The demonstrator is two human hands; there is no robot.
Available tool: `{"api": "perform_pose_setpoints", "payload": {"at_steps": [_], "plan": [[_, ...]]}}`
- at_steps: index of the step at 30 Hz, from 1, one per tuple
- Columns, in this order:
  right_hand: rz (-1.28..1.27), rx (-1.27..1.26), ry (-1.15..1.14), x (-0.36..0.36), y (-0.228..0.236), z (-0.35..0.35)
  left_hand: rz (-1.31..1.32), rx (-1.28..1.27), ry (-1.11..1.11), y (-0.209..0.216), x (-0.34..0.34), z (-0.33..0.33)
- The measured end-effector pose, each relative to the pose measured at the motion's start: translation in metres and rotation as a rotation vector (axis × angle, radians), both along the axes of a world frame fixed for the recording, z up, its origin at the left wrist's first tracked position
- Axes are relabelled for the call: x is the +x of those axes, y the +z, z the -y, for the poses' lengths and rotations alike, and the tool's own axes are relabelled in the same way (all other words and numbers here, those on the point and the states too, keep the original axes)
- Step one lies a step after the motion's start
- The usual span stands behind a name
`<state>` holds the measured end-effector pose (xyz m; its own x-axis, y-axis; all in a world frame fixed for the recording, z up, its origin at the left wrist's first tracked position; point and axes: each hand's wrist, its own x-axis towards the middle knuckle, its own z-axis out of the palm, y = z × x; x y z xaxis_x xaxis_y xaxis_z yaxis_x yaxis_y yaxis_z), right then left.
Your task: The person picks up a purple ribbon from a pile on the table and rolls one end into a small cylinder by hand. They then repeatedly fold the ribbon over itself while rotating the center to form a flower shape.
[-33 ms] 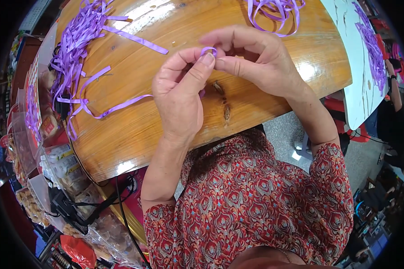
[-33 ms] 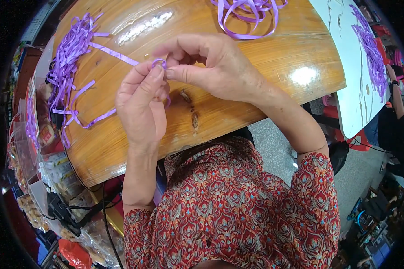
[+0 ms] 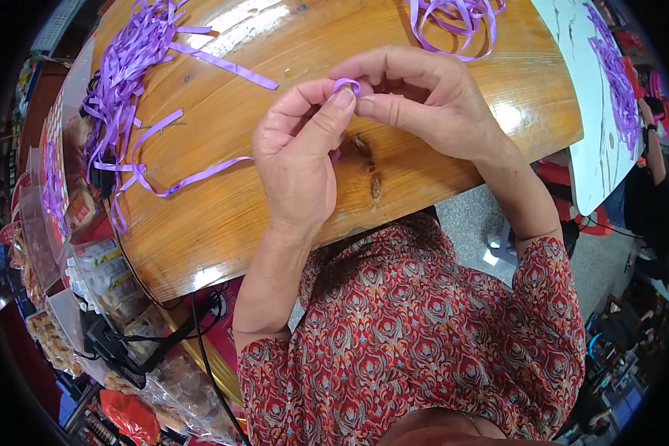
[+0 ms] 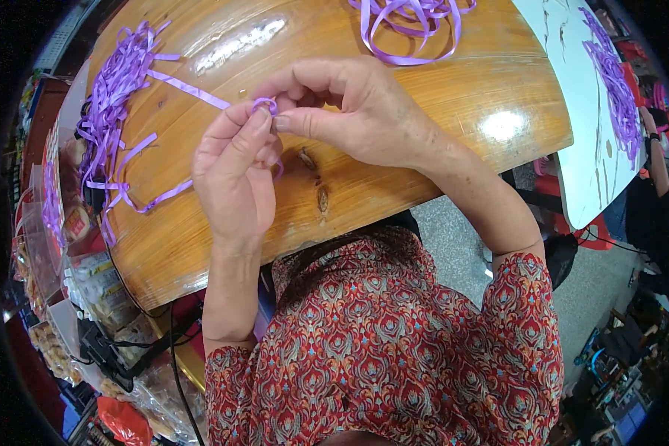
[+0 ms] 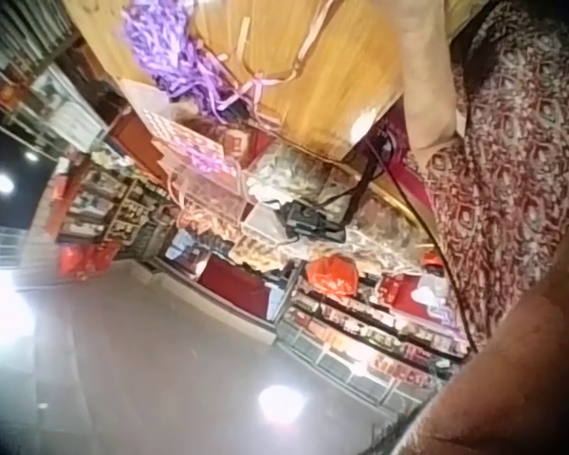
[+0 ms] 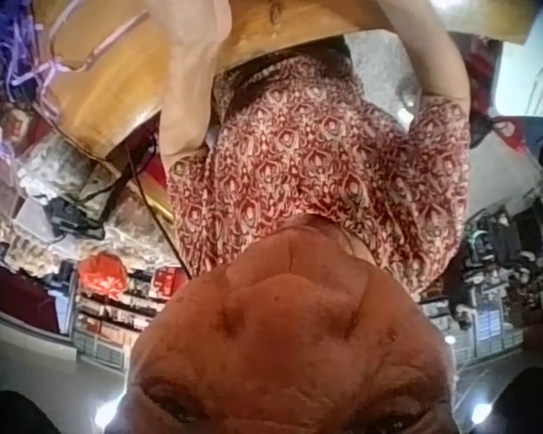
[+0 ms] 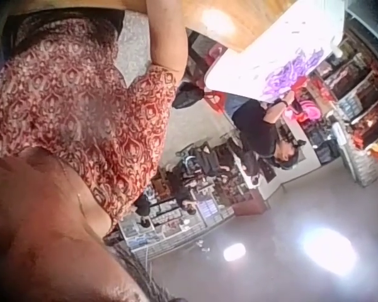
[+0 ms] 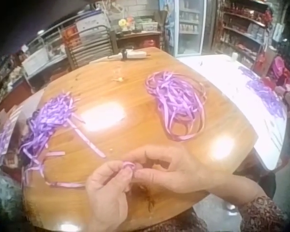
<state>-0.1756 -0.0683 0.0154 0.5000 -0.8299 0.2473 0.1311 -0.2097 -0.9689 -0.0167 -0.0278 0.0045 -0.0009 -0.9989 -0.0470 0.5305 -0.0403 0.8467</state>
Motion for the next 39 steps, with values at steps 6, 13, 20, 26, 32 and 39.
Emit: {"api": "perform_pose_setpoints", "payload": {"at_steps": [6,13,20,26,32,39], "plan": [[-0.334,-0.584,-0.131,-0.001,0.001,0.003,0.170,-0.023,0.059,0.007,-0.006,-0.003],[-0.471,-1.262,-0.098,-0.009,0.008,0.020,0.202,0.006,0.048,0.004,0.002,0.001],[-0.530,-1.492,0.107,-0.020,0.032,0.036,0.148,0.187,-0.214,0.005,0.013,0.008],[-0.471,-1.042,-0.032,-0.023,0.056,0.024,0.040,0.134,-0.158,0.002,0.006,0.010],[-0.392,-0.733,-0.137,-0.014,0.040,0.015,0.123,0.095,-0.024,0.001,0.004,0.009],[-0.369,-0.499,-0.135,-0.010,0.030,0.020,0.256,-0.013,0.019,0.006,0.000,0.006]]}}
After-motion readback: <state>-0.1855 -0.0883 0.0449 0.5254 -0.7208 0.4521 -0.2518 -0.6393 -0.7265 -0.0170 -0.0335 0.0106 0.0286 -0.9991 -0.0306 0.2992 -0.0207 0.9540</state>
